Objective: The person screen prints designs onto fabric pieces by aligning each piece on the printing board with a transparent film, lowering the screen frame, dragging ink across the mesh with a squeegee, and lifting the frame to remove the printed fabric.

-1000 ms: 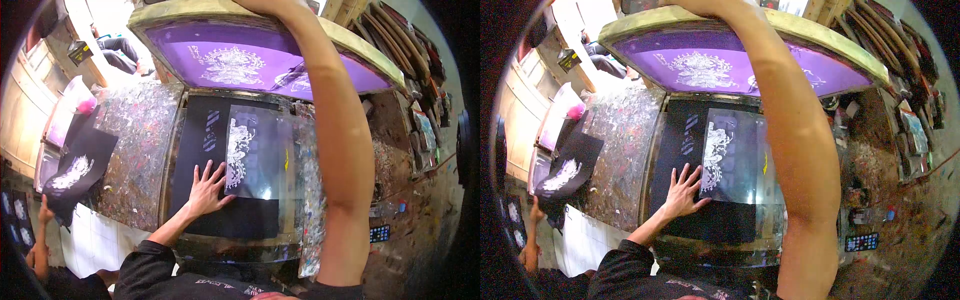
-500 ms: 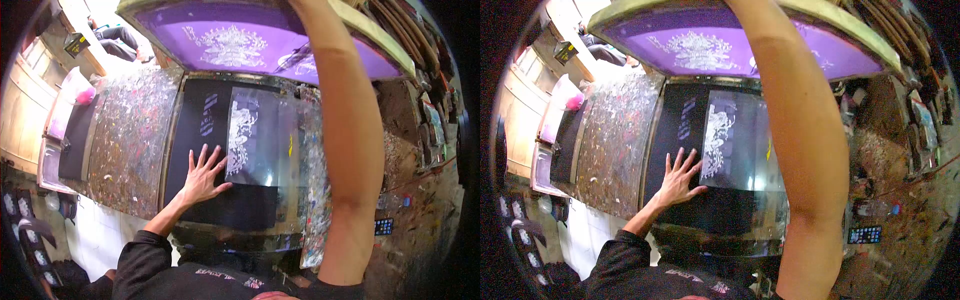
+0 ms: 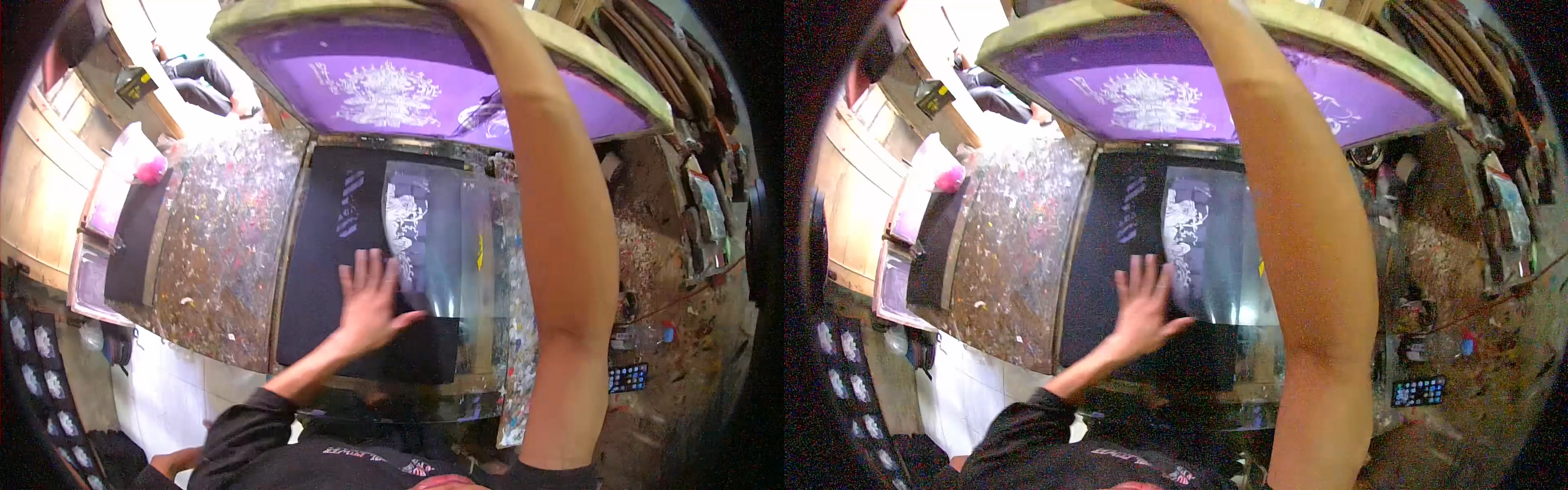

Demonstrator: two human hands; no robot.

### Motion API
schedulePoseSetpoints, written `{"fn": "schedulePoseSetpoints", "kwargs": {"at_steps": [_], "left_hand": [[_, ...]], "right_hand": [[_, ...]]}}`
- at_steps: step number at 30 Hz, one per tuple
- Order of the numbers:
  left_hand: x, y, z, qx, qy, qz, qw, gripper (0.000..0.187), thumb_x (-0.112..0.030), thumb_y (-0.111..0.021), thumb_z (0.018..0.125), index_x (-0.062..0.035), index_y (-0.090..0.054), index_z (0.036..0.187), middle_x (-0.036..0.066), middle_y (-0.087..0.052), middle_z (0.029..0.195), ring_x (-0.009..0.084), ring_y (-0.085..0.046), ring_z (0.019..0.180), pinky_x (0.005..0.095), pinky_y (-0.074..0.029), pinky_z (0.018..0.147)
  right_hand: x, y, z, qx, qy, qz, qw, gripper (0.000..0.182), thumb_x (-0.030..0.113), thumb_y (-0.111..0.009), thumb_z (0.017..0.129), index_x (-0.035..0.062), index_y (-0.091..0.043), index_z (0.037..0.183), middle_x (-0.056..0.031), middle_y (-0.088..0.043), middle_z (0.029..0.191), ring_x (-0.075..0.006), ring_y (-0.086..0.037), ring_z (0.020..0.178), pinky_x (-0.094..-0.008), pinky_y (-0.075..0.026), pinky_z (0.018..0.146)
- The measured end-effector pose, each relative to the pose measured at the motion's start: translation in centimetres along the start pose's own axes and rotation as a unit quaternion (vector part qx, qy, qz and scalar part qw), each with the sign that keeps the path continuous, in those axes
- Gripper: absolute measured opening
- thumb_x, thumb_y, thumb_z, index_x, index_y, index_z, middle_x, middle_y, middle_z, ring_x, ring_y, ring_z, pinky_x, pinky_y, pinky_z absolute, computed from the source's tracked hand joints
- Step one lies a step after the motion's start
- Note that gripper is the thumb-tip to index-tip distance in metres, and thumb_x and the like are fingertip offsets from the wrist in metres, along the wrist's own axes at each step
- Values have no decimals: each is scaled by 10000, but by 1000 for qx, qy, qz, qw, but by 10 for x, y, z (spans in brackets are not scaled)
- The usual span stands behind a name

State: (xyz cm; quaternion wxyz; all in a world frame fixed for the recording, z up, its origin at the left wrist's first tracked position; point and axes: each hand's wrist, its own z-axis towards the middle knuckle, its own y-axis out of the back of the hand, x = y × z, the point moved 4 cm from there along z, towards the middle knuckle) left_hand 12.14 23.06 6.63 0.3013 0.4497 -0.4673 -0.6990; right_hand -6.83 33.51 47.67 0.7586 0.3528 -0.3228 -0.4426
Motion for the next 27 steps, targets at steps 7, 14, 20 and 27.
{"fn": "schedulePoseSetpoints", "kwargs": {"at_steps": [7,14,20,27], "left_hand": [[-107,51,105,-73,-16,-722,688,401,-272,-600,984,9,-587,1270,152,-670,1153,246,-684,958,353,-574,786],[2,205,-10,-309,96,-701,635,597,-300,-558,1027,-64,-267,1493,202,-540,1343,306,-597,1187,414,-565,910],[38,90,-122,-128,237,-730,629,379,-207,-607,1006,43,-497,1268,191,-585,1272,293,-657,1079,433,-595,894],[59,39,-150,-112,367,-695,608,415,-177,-582,1019,138,-462,1262,238,-597,1198,333,-666,1064,430,-581,937]], "right_hand": [[4,-21,-17,-3,-36,-69,997,915,856,-547,747,-7,-760,965,-252,-729,979,-397,-720,937,-477,-564,816],[56,-41,-175,-81,39,-57,994,597,635,-571,889,65,-667,1040,-143,-715,936,-309,-688,965,-543,-400,940],[59,-156,-313,234,-25,30,971,279,179,-638,813,99,-675,1078,-173,-726,916,-348,-711,957,-563,-477,936],[49,-181,-374,143,85,37,985,132,131,-628,826,115,-653,955,-111,-673,683,-281,-705,640,-431,-520,641]]}}
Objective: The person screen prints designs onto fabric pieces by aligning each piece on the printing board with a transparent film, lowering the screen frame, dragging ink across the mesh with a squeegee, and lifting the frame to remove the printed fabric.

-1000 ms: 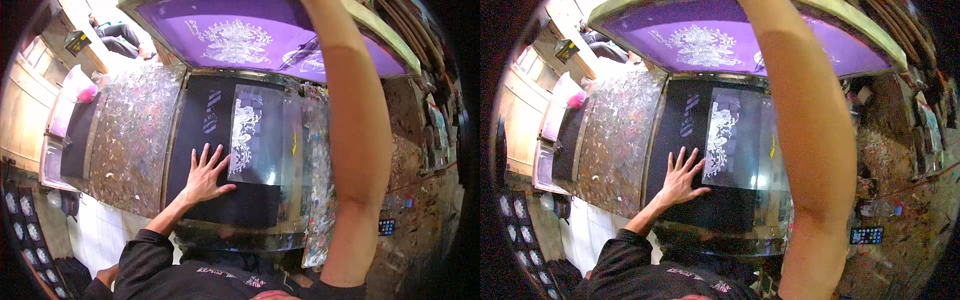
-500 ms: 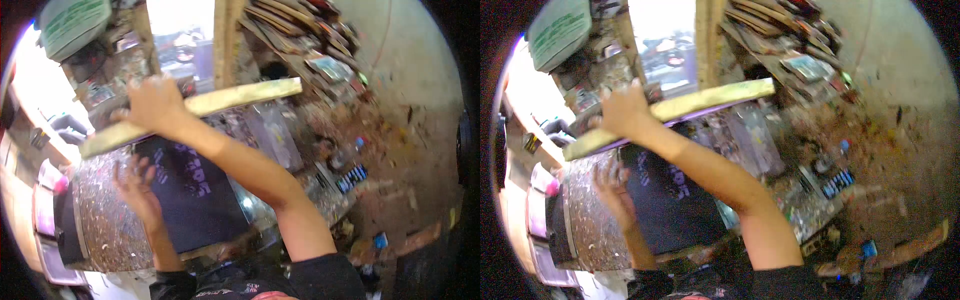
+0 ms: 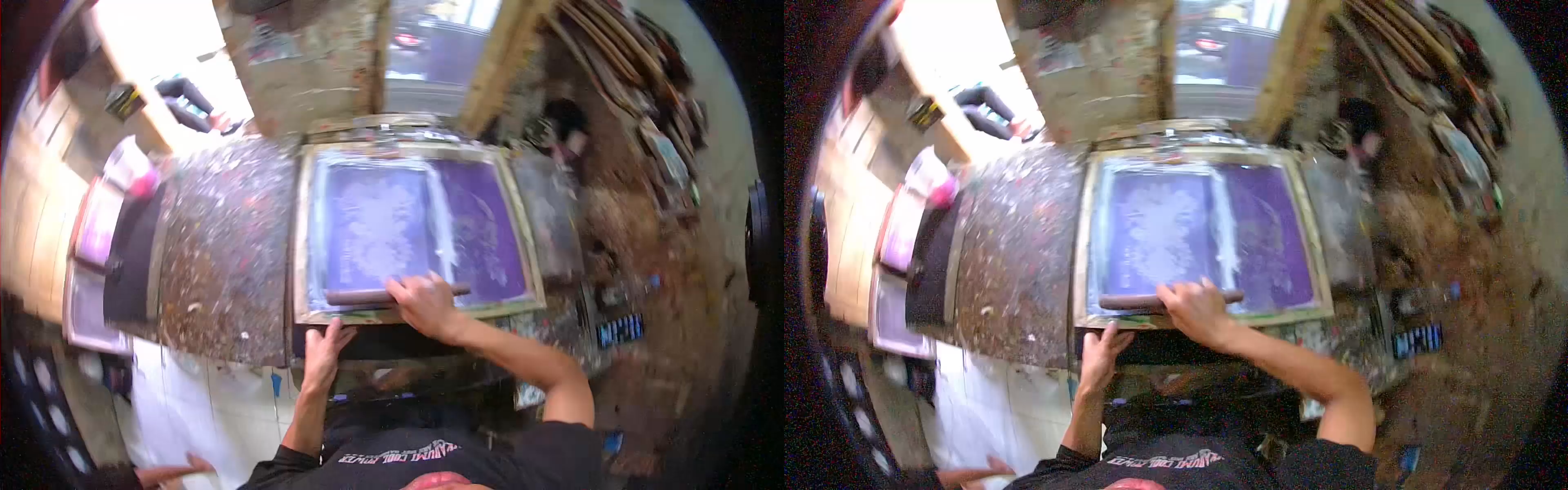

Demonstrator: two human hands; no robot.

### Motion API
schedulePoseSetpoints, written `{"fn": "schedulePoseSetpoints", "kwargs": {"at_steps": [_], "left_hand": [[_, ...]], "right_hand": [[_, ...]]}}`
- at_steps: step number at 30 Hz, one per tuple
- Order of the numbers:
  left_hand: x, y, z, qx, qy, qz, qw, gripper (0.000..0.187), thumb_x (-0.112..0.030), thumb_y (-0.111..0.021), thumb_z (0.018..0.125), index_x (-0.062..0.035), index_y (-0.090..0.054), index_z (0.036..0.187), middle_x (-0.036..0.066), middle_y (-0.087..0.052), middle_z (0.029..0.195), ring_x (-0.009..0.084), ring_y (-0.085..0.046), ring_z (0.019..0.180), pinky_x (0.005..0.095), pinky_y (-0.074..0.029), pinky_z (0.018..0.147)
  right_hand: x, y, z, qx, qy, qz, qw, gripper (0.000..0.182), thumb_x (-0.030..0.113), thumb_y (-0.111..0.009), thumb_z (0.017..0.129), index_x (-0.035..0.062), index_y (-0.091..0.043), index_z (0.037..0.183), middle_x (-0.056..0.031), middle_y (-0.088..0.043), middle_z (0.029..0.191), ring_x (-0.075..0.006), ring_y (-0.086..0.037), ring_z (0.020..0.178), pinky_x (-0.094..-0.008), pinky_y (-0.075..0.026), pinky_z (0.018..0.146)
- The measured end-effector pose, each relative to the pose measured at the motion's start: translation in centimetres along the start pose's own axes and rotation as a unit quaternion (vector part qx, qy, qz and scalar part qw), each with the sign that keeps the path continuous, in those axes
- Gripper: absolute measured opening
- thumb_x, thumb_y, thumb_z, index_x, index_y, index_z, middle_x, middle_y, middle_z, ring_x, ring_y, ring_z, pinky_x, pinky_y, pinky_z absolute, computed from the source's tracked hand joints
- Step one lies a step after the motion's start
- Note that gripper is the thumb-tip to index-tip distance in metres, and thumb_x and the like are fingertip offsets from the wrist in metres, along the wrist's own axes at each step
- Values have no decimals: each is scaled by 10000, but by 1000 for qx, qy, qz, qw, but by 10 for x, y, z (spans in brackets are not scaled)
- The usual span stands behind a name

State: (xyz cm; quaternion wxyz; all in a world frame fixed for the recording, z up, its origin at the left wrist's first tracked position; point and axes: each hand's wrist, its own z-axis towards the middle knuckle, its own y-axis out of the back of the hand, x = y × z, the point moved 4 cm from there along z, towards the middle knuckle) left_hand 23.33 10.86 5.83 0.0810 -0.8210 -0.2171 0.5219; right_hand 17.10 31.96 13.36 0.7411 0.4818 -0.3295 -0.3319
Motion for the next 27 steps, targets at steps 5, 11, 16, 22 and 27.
{"fn": "schedulePoseSetpoints", "kwargs": {"at_steps": [5,11,16,22,27], "left_hand": [[11,-1,9,25,-12,21,999,438,-204,-587,1022,136,-456,1265,235,-587,1230,285,-671,1068,414,-582,936],[3,3,13,49,25,76,996,385,-215,-601,1015,131,-518,1161,223,-701,959,306,-731,892,399,-623,811],[7,6,12,35,58,66,996,363,-219,-594,1020,122,-516,1113,247,-686,976,313,-732,848,400,-630,766],[2,6,11,28,97,95,990,374,-221,-593,1021,131,-514,1122,252,-680,959,327,-731,850,408,-629,766],[8,8,14,24,91,96,991,389,-249,-611,1012,118,-529,1110,241,-688,923,318,-733,843,410,-629,768]], "right_hand": [[-58,-45,54,-135,85,-148,976,61,238,-664,889,180,-649,883,-26,-681,735,-173,-676,658,-536,-443,939],[-151,-62,186,-97,-10,-122,988,206,283,-701,863,164,-645,1021,-84,-683,816,-295,-699,789,-521,-500,865],[-125,-34,167,219,8,14,976,395,427,-710,847,106,-630,1063,-156,-705,894,-386,-689,887,-504,-532,734],[-168,-59,228,168,-39,-52,984,485,498,-704,837,81,-606,1064,-186,-709,880,-404,-690,864,-529,-522,725],[-166,-48,208,31,-111,-88,989,355,392,-674,871,68,-582,987,-154,-693,785,-378,-695,784,-512,-526,691]]}}
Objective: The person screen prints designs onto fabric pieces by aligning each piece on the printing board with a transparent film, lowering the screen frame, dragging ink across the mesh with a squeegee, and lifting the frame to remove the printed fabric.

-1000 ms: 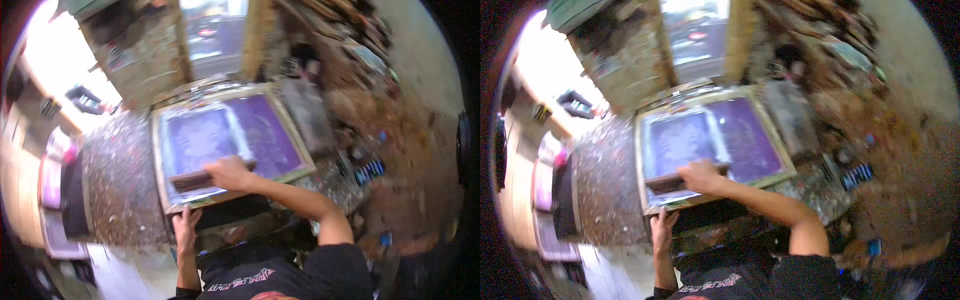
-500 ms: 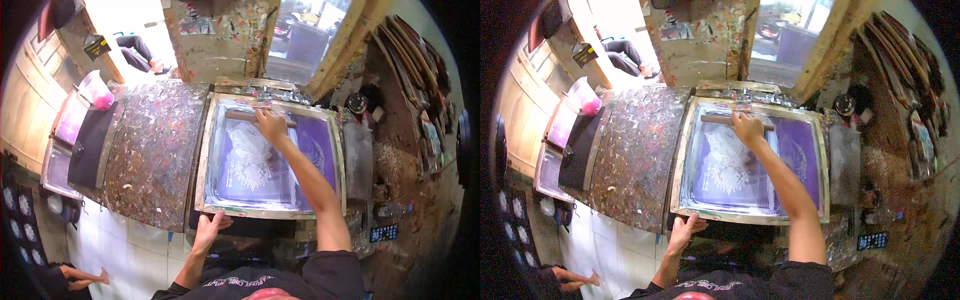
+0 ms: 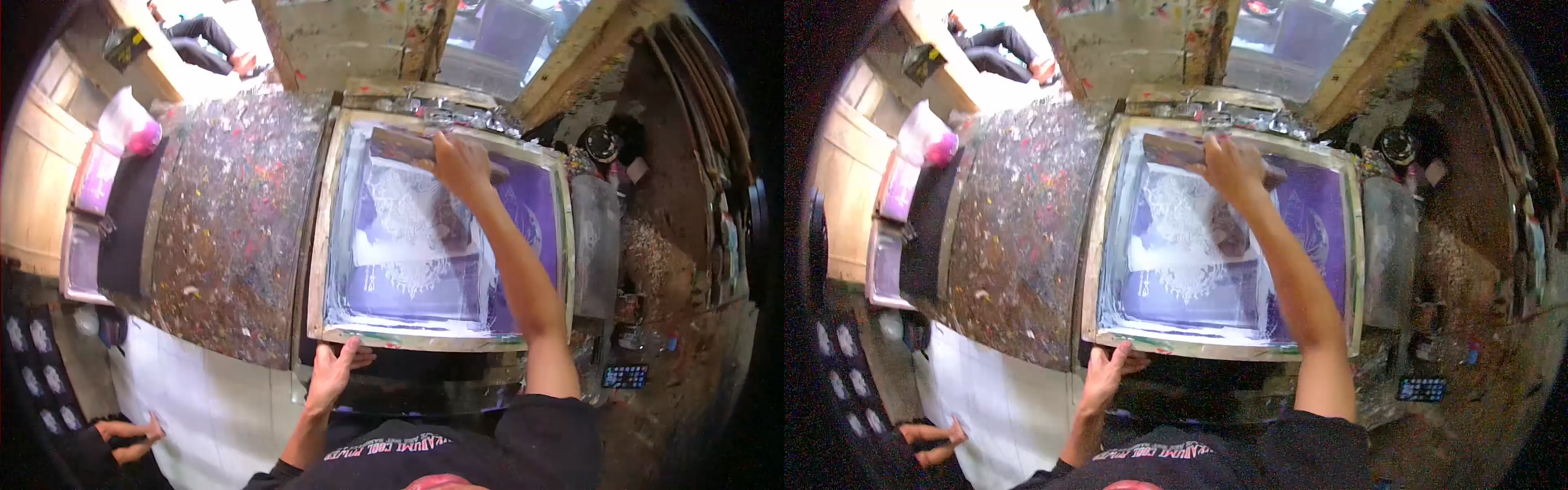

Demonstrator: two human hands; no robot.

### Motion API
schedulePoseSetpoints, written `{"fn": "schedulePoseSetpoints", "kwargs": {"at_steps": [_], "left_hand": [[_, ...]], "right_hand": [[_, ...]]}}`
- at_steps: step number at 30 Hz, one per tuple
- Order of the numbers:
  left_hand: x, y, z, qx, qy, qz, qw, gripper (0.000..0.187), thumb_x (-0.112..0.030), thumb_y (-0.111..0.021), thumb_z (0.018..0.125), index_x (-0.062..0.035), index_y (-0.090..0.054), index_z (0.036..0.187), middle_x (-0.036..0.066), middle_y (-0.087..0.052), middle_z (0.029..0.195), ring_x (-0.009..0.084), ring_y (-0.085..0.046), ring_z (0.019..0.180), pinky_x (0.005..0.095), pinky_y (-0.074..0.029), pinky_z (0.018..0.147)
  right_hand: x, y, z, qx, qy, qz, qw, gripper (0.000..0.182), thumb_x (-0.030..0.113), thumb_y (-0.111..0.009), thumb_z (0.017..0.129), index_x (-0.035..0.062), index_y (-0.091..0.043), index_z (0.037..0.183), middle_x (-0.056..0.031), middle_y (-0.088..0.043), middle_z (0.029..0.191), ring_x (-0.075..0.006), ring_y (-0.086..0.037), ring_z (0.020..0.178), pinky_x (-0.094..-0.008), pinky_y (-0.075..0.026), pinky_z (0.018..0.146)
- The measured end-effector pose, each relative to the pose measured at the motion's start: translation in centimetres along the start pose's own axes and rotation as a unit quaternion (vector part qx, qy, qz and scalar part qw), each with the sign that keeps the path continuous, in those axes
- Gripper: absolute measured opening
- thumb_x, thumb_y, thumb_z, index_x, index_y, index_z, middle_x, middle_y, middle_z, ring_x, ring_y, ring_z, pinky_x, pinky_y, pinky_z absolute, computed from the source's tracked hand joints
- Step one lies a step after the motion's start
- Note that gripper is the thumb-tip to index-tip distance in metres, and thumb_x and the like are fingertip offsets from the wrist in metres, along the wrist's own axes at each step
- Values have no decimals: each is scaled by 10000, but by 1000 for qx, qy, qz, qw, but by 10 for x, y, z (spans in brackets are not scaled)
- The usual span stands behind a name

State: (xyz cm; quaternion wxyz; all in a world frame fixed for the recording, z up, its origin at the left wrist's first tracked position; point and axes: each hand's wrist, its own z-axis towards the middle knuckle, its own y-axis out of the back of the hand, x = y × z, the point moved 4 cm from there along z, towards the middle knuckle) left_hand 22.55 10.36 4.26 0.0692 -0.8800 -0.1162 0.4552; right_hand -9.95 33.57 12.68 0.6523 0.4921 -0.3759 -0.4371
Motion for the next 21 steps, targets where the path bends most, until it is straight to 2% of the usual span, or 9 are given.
{"fn": "schedulePoseSetpoints", "kwargs": {"at_steps": [2,4,5,7,8,10,13,16,21], "left_hand": [[4,-1,1,7,9,-19,1000,401,-258,-598,1018,103,-482,1151,238,-683,944,317,-731,858,409,-628,773],[8,0,2,10,7,-32,999,416,-274,-597,1019,92,-461,1164,233,-681,945,315,-730,859,411,-628,770],[7,-1,2,13,7,-35,999,416,-274,-597,1019,92,-461,1164,233,-681,945,315,-730,859,411,-628,770],[6,0,1,14,14,-19,1000,432,-286,-593,1020,84,-439,1183,235,-680,952,315,-731,851,412,-628,773],[5,1,3,20,9,-12,1000,432,-286,-593,1020,84,-439,1183,235,-680,952,315,-731,851,412,-628,773],[10,3,4,36,15,-11,999,444,-291,-588,1023,73,-412,1208,233,-677,963,316,-730,847,411,-627,777],[16,5,3,20,-8,-23,1000,431,-280,-597,1019,70,-425,1201,219,-676,937,321,-730,831,419,-629,764],[10,0,1,-8,-13,-33,999,417,-273,-611,1012,74,-448,1175,222,-677,941,326,-730,826,424,-632,758],[-3,-2,-3,-7,3,-11,1000,396,-257,-583,1025,106,-487,1149,253,-677,973,340,-728,869,426,-632,765]], "right_hand": [[29,5,-70,25,-53,-31,998,256,328,-622,918,76,-581,937,-136,-657,716,-333,-681,699,-473,-531,671],[68,11,-152,-81,34,-133,987,132,237,-609,889,114,-609,839,-57,-622,668,-223,-649,578,-390,-502,543],[93,27,-184,-36,27,-119,992,47,153,-604,835,109,-621,827,-53,-618,667,-207,-651,574,-384,-513,542],[117,38,-215,-42,63,29,997,48,146,-613,807,98,-617,810,-123,-619,662,-275,-641,568,-433,-495,517],[108,33,-215,-50,57,27,997,48,146,-613,807,98,-617,810,-123,-619,662,-275,-641,568,-433,-495,517],[88,26,-176,152,76,109,979,154,244,-663,812,100,-608,822,-151,-636,682,-327,-652,607,-463,-504,547],[31,-13,-58,91,66,50,992,358,453,-669,875,100,-626,921,-186,-681,747,-397,-688,713,-519,-508,566],[-10,-9,32,-17,44,-5,999,299,360,-649,890,100,-613,1034,-186,-701,779,-387,-703,720,-517,-529,587],[28,-9,-43,37,24,-45,998,299,362,-659,895,91,-605,1010,-162,-700,782,-340,-707,680,-459,-537,558]]}}
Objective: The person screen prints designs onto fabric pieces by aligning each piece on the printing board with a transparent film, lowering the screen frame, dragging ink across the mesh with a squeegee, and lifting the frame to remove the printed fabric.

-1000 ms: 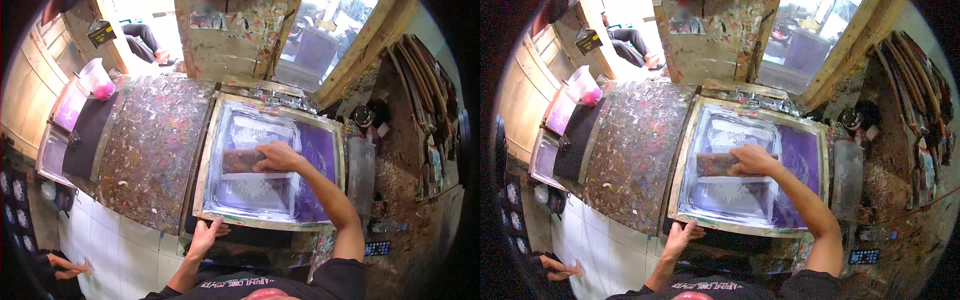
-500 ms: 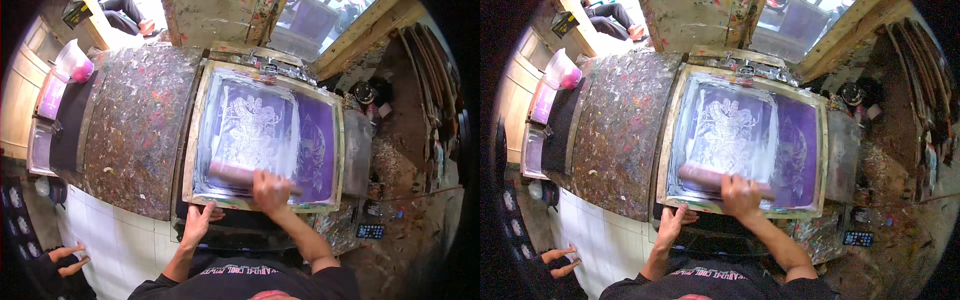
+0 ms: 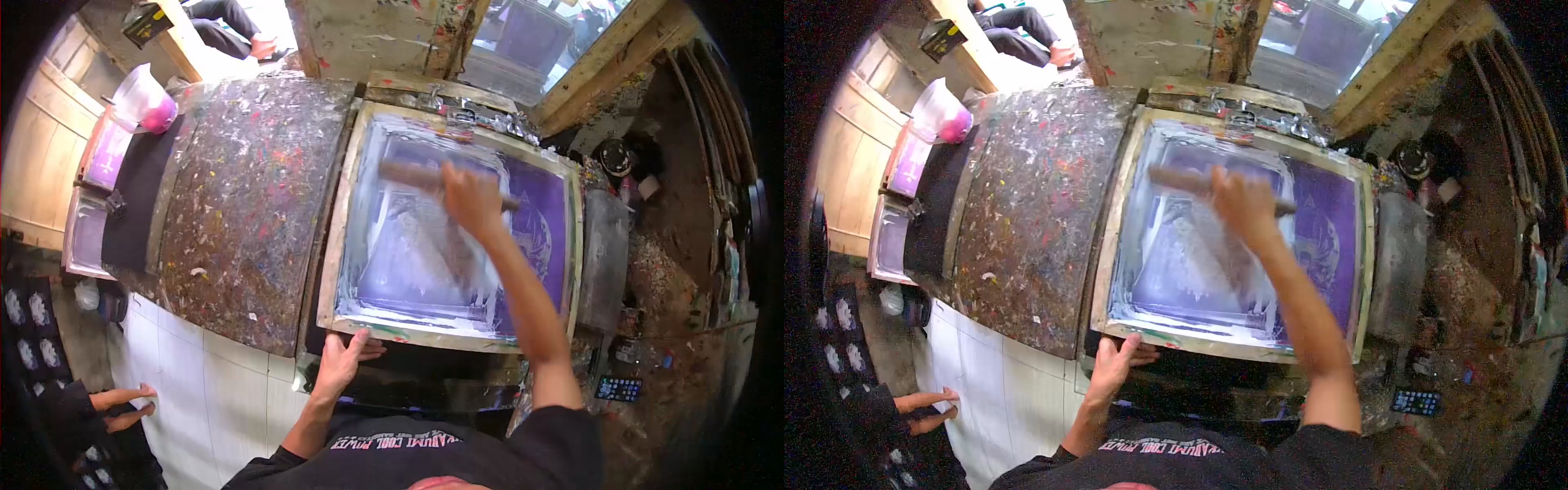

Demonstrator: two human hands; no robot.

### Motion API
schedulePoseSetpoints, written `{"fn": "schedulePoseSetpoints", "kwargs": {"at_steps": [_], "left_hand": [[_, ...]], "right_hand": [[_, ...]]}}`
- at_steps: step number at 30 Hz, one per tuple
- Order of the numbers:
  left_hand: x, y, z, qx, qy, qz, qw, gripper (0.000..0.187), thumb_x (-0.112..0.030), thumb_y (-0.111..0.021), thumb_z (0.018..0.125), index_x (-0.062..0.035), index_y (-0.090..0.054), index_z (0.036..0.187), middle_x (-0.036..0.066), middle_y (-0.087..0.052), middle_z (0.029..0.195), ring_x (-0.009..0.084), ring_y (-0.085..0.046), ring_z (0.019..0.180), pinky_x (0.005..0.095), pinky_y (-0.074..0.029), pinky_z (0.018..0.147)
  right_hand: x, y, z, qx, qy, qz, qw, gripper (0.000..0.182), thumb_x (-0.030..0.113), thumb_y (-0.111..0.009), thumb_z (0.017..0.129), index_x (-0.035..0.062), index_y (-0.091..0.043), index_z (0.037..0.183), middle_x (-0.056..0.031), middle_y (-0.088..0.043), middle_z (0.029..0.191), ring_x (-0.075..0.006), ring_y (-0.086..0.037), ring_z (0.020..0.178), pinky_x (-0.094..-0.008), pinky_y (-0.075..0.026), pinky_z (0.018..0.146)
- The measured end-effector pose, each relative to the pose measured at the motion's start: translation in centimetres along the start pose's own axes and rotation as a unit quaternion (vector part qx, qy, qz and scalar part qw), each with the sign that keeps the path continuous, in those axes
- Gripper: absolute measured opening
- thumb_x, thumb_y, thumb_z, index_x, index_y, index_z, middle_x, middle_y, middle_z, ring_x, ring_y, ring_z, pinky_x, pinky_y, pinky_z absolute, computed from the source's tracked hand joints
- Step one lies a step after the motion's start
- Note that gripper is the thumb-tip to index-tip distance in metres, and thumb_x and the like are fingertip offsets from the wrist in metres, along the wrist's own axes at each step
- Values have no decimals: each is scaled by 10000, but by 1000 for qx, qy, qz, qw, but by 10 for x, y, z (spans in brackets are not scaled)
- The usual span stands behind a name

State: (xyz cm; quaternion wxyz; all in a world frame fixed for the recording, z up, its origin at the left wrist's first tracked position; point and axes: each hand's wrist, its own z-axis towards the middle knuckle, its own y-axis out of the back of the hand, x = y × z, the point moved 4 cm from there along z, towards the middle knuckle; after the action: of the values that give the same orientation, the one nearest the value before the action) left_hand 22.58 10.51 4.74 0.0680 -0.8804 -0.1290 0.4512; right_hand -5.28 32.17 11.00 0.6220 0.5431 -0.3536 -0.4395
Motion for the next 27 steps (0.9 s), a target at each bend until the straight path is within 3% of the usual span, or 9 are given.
{"fn": "schedulePoseSetpoints", "kwargs": {"at_steps": [2,6,10,14,17,20,21,23,27], "left_hand": [[5,3,5,20,24,1,1000,416,-244,-580,1027,108,-445,1203,257,-671,1010,345,-727,891,421,-629,770],[-5,-2,0,0,-11,16,1000,375,-245,-597,1017,129,-583,1005,266,-691,890,334,-736,785,402,-634,712],[1,1,-1,-40,-38,60,997,465,-346,-661,976,83,-486,1005,163,-640,741,219,-650,575,314,-540,523],[-13,5,-9,-6,-77,77,994,425,-314,-626,993,65,-458,1088,138,-628,724,185,-615,541,305,-530,511],[-78,-12,-40,72,-262,47,961,440,-187,-561,1021,-11,-312,1337,85,-602,699,163,-605,568,296,-538,561],[-156,-49,-28,97,-446,2,890,589,-77,-518,979,20,-177,1450,143,-631,904,186,-624,790,325,-541,709],[-170,-48,15,56,-601,96,791,438,-71,-549,972,50,-373,1354,122,-640,903,190,-617,809,353,-534,741],[-213,-67,85,-106,-643,319,688,93,-71,-587,946,20,-589,966,237,-654,938,356,-663,835,412,-524,713],[-229,-66,267,-125,-659,530,519,285,-143,-588,930,-8,-573,1181,230,-644,1143,421,-602,1081,484,-486,935]], "right_hand": [[28,10,-56,-35,34,54,997,114,105,-601,809,93,-613,921,-110,-659,712,-330,-680,607,-453,-533,534],[81,38,-154,13,72,44,996,17,101,-577,851,111,-590,856,-93,-679,754,-236,-688,602,-367,-526,604],[99,51,-200,-15,54,49,997,86,118,-614,837,106,-602,921,-57,-659,779,-215,-679,651,-368,-510,673],[98,101,-198,-90,4,74,993,325,373,-749,791,118,-624,947,-49,-609,835,-217,-652,824,-467,-405,886],[101,160,-185,-225,-69,48,971,513,581,-728,798,107,-648,978,-71,-610,880,-224,-614,888,-513,-301,968],[75,222,-125,-317,-50,-44,946,642,729,-612,810,100,-648,937,-80,-638,873,-240,-629,860,-471,-366,904],[65,246,-99,-347,-36,-54,936,657,740,-609,802,97,-655,930,-89,-659,869,-245,-644,855,-456,-380,888],[48,275,-54,-396,-35,-80,914,649,733,-614,805,86,-663,825,-121,-694,817,-283,-685,805,-475,-451,806],[21,323,-2,-266,-98,-33,958,782,773,-564,807,39,-743,1013,-207,-721,862,-402,-707,799,-513,-545,772]]}}
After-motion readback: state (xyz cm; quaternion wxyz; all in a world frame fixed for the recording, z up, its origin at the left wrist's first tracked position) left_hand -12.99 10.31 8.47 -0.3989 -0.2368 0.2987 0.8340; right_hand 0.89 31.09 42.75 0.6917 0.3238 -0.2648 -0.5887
